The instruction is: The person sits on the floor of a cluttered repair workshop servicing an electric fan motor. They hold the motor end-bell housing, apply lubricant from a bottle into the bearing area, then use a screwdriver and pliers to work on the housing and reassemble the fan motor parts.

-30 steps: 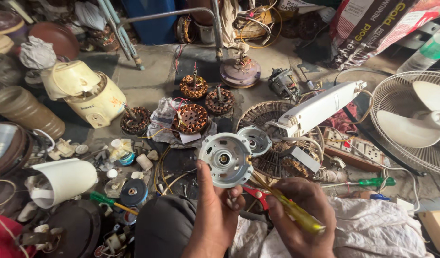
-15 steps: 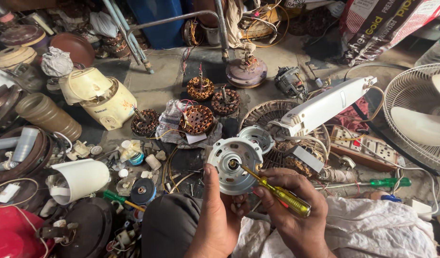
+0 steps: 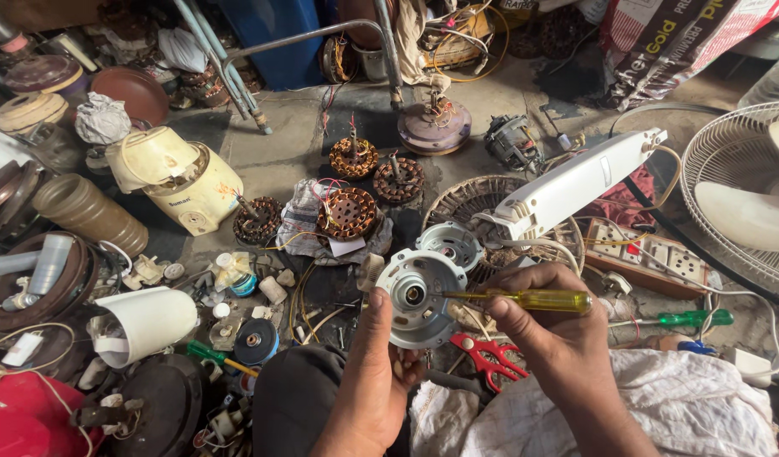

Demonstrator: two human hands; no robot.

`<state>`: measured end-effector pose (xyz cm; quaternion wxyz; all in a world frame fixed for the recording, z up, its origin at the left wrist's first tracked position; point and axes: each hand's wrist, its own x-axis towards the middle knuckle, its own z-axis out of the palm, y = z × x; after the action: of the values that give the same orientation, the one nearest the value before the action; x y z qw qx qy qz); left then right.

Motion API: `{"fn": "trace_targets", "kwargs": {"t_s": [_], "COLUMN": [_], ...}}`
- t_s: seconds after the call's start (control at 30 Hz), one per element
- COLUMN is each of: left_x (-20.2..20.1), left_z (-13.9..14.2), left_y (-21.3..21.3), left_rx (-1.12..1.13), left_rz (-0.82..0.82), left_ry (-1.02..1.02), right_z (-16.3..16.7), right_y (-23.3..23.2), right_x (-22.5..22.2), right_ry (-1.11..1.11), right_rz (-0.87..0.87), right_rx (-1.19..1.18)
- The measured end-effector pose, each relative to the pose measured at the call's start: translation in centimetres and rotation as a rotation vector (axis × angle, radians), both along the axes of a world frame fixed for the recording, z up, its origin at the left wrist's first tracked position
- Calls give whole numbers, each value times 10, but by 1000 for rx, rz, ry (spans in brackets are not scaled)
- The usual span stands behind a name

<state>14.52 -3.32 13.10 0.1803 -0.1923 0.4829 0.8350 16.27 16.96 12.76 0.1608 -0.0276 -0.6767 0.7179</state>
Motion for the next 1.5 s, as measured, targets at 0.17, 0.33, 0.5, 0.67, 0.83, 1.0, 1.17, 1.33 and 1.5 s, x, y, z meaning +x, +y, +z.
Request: {"fn": "trace_targets", "kwargs": {"t_s": [0.17, 0.33, 0.5, 0.67, 0.83, 1.0, 1.17, 1.33, 1.5], "left_x": [1, 3, 4, 5, 1, 2, 3, 7, 9], "left_z": [2, 0, 5, 9, 5, 11, 29, 29, 20], "left_y": [3, 1, 3, 4, -4, -5, -9, -2, -3], "left_rx": [-26, 17, -70, -110, -208, -413, -1263, -608, -155], "left_rz": [-5, -55, -49, -61, -80, 12, 196, 110, 37], "left_ry": [-25, 59, -31, 42, 223, 578, 1596, 1125, 788], "right_z": [6, 8, 5, -1, -6, -14, -24, -33, -29], "right_y": [-10, -14, -9, -15, -4, -9, -23, -23, -22], "right_x": [1, 3, 3, 3, 2, 9, 21, 21, 24], "right_ry": [114, 146, 92, 177, 83, 113, 53, 34, 83], "right_rz": [45, 98, 20, 15, 53, -70, -85, -138, -88], "right_rx": [5, 95, -81, 38, -35, -146, -212, -260, -357]}}
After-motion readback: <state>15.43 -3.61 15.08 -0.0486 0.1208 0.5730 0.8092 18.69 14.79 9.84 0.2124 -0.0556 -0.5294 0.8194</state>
